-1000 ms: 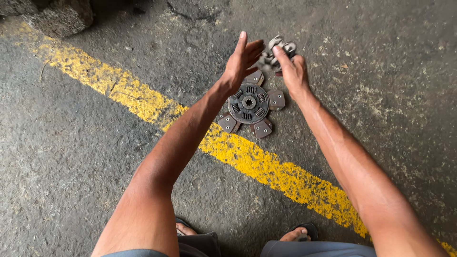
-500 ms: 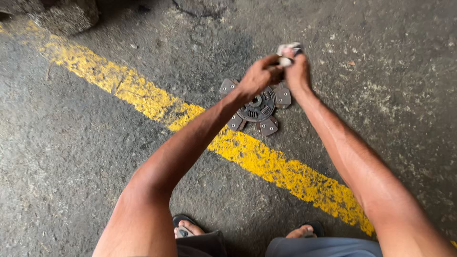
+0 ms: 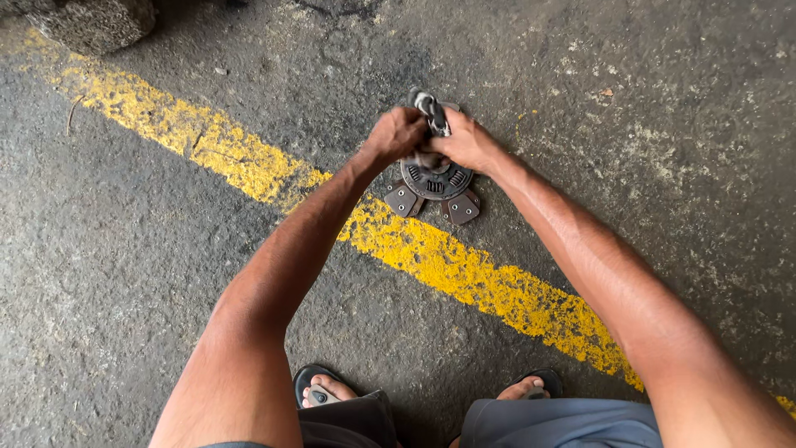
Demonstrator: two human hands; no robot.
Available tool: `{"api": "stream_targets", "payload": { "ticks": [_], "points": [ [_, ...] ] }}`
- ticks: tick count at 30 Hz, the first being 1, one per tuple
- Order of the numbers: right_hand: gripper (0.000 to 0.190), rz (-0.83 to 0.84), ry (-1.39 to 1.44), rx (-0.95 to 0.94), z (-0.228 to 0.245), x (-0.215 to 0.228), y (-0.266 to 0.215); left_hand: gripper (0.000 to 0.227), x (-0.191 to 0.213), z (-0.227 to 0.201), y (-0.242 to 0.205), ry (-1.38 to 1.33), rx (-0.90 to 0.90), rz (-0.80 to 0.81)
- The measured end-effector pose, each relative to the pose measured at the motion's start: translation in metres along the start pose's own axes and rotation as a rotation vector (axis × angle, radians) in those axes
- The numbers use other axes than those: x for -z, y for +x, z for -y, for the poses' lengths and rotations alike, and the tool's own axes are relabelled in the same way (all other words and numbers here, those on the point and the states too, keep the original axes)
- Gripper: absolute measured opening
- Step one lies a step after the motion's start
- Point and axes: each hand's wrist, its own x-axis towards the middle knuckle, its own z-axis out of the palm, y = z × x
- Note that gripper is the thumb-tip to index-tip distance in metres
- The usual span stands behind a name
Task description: The person cleans a circular mechanical component with a cloth, then places it onto a larger assembly resting on a concrete block. The person aligns and presses the parts together to complete the assembly.
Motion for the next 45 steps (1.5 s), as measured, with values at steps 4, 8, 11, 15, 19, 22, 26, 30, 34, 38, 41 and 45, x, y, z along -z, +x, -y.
{"api": "stream_targets", "payload": {
  "ticks": [4, 8, 11, 15, 19, 22, 26, 30, 34, 38, 41, 45],
  "points": [
    [0.027, 0.098, -0.703, -0.109, -0.007, 0.007, -0.005, 0.024, -0.010, 0.019, -0.001, 0.636, -0.286, 0.124],
    [0.032, 0.296, -0.737, -0.306, -0.013, 0.014, -0.007, 0.030, -0.019, 0.044, -0.016, 1.068, -0.267, 0.214],
    [0.026, 0.481, -0.781, -0.464, -0.021, 0.014, -0.008, 0.036, -0.025, 0.054, -0.024, 0.926, -0.117, 0.290],
    [0.027, 0.774, -0.640, -0.649, -0.028, 0.000, -0.019, 0.035, -0.029, 0.054, -0.025, 0.996, -0.076, 0.364],
    [0.043, 0.927, -0.542, -0.740, -0.019, -0.016, -0.031, 0.027, -0.034, 0.049, -0.018, 1.003, -0.031, 0.400],
    [0.053, 1.027, -0.420, -0.727, -0.004, -0.052, -0.045, 0.024, -0.039, 0.046, -0.013, 1.025, -0.059, 0.387],
    [0.030, 1.026, -0.442, -0.531, 0.009, -0.112, -0.068, 0.026, -0.041, 0.048, -0.013, 0.996, -0.052, 0.356],
    [0.019, 1.036, -0.677, -0.460, 0.007, -0.131, -0.073, 0.038, -0.039, 0.049, -0.015, 0.810, 0.183, 0.391],
    [0.026, 0.982, -0.724, -0.490, -0.009, -0.115, -0.069, 0.034, -0.040, 0.052, -0.015, 0.787, 0.248, 0.463],
    [0.052, 0.920, -0.715, -0.471, -0.024, -0.105, -0.071, 0.034, -0.042, 0.060, -0.015, 0.802, 0.264, 0.491],
    [0.066, 0.961, -0.873, -0.406, -0.023, -0.109, -0.073, 0.034, -0.039, 0.058, -0.019, 0.794, 0.274, 0.464],
    [0.058, 0.951, -0.892, -0.427, -0.015, -0.109, -0.079, 0.035, -0.032, 0.038, -0.029, 0.697, 0.383, 0.453]
  ]
}}
